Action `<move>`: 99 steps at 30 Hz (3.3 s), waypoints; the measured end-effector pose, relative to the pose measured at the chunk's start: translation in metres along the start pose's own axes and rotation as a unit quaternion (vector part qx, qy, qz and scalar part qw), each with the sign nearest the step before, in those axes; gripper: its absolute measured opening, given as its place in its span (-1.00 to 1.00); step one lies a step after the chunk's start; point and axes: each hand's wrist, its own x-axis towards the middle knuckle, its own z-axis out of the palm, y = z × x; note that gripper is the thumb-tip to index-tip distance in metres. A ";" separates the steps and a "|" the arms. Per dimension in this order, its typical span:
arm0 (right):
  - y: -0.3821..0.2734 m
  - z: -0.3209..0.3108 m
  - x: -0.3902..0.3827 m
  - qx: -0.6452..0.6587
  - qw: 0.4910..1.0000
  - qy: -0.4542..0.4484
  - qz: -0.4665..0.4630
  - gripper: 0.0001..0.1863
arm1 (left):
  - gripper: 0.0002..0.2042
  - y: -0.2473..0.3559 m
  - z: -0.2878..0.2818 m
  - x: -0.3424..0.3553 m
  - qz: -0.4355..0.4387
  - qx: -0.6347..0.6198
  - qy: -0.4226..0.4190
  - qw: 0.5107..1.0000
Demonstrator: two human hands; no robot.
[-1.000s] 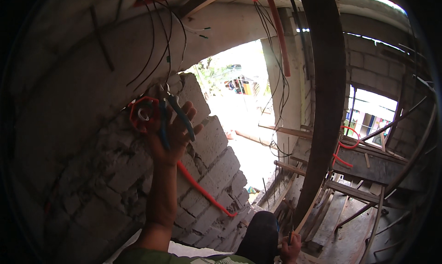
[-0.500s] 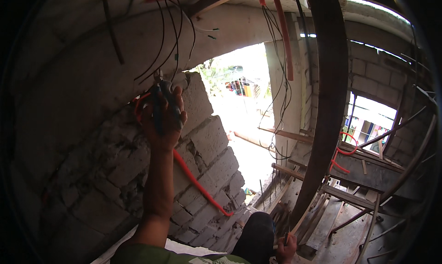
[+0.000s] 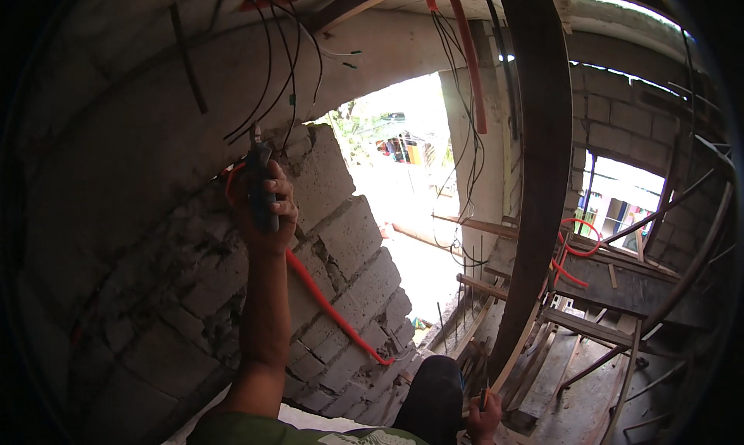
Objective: Connecting electrical wires and securing them with tape inside a junction box on a concrete wall.
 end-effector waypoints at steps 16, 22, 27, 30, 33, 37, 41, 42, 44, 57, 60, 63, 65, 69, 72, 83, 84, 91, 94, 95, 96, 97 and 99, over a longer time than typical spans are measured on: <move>0.004 0.000 0.001 -0.002 1.000 -0.013 -0.002 -0.87 | -0.50 0.008 -0.008 -0.004 -0.026 0.019 -0.034 0.999; 0.006 -0.001 0.001 -0.003 1.000 -0.012 -0.007 -0.86 | -0.50 0.009 -0.007 -0.006 -0.026 0.031 -0.029 0.999; 0.005 -0.001 0.001 -0.002 1.000 -0.007 0.001 -0.86 | -0.47 0.004 0.000 -0.006 -0.019 0.050 -0.014 0.998; 0.006 -0.003 0.001 -0.002 1.000 -0.009 -0.003 -0.87 | -0.40 -0.002 -0.008 -0.019 -0.028 0.033 -0.002 0.999; 0.006 -0.002 0.001 0.000 1.000 -0.012 -0.009 -0.87 | -0.40 -0.016 -0.006 -0.030 -0.029 0.000 0.001 1.000; 0.005 -0.001 0.002 0.009 1.000 -0.008 -0.014 -0.88 | -0.45 -0.025 -0.022 -0.032 -0.037 -0.023 0.030 0.999; 0.003 -0.002 0.002 -0.006 1.000 -0.007 -0.020 -0.90 | -0.48 -0.024 -0.030 -0.028 -0.028 -0.119 0.101 0.987; 0.004 -0.002 0.001 -0.009 1.000 -0.007 -0.022 -0.90 | -0.48 -0.026 -0.033 -0.023 -0.040 -0.125 0.075 0.989; 0.006 0.000 0.000 0.004 1.000 0.003 -0.010 -0.88 | -0.47 -0.030 -0.039 -0.011 -0.049 -0.131 0.046 0.989; 0.010 0.003 0.000 -0.004 0.999 0.005 -0.037 -0.92 | -0.40 -0.047 -0.059 0.026 0.067 -0.201 -0.070 0.975; 0.012 0.003 -0.002 0.004 1.000 0.000 -0.019 -0.91 | -0.40 -0.045 -0.057 0.027 0.060 -0.201 -0.112 0.971; 0.010 0.002 -0.002 0.002 1.000 0.001 -0.026 -0.91 | -0.41 -0.044 -0.062 0.024 0.062 -0.192 -0.127 0.971; 0.011 0.003 0.000 -0.006 0.999 0.008 -0.050 -0.90 | -0.42 -0.045 -0.059 0.024 0.074 -0.197 -0.119 0.970; 0.012 -0.002 -0.003 -0.072 0.997 -0.026 -0.018 -0.85 | -0.43 -0.049 -0.062 0.025 0.066 -0.214 -0.124 0.967; 0.021 0.003 -0.001 -0.014 0.999 -0.027 0.016 -0.86 | -0.43 -0.051 -0.067 0.022 0.080 -0.218 -0.123 0.965; 0.030 0.007 -0.003 -0.050 0.996 -0.002 -0.080 -0.89 | -0.42 -0.058 -0.080 0.021 0.137 -0.237 -0.107 0.956; 0.029 0.007 -0.003 -0.041 0.996 0.002 -0.079 -0.90 | -0.41 -0.060 -0.077 0.022 0.111 -0.235 -0.145 0.955; 0.042 0.012 -0.001 -0.012 0.996 0.000 -0.088 -0.92 | -0.43 -0.057 -0.088 0.025 0.141 -0.232 -0.133 0.953; 0.085 0.023 -0.005 0.014 0.999 0.012 -0.040 -0.93 | -0.46 -0.061 -0.083 0.032 0.116 -0.227 -0.158 0.954; 0.095 0.025 -0.005 0.013 0.999 0.013 -0.039 -0.93 | -0.47 -0.060 -0.083 0.034 0.110 -0.226 -0.162 0.954; 0.105 0.027 -0.004 0.015 0.999 0.017 -0.038 -0.93 | -0.48 -0.059 -0.083 0.036 0.106 -0.223 -0.167 0.955; 0.108 0.028 -0.004 0.017 0.999 0.020 -0.037 -0.93 | -0.49 -0.056 -0.084 0.038 0.102 -0.219 -0.170 0.955; 0.113 0.026 -0.005 0.027 0.999 0.004 -0.023 -0.94 | -0.51 -0.053 -0.087 0.041 0.095 -0.214 -0.175 0.956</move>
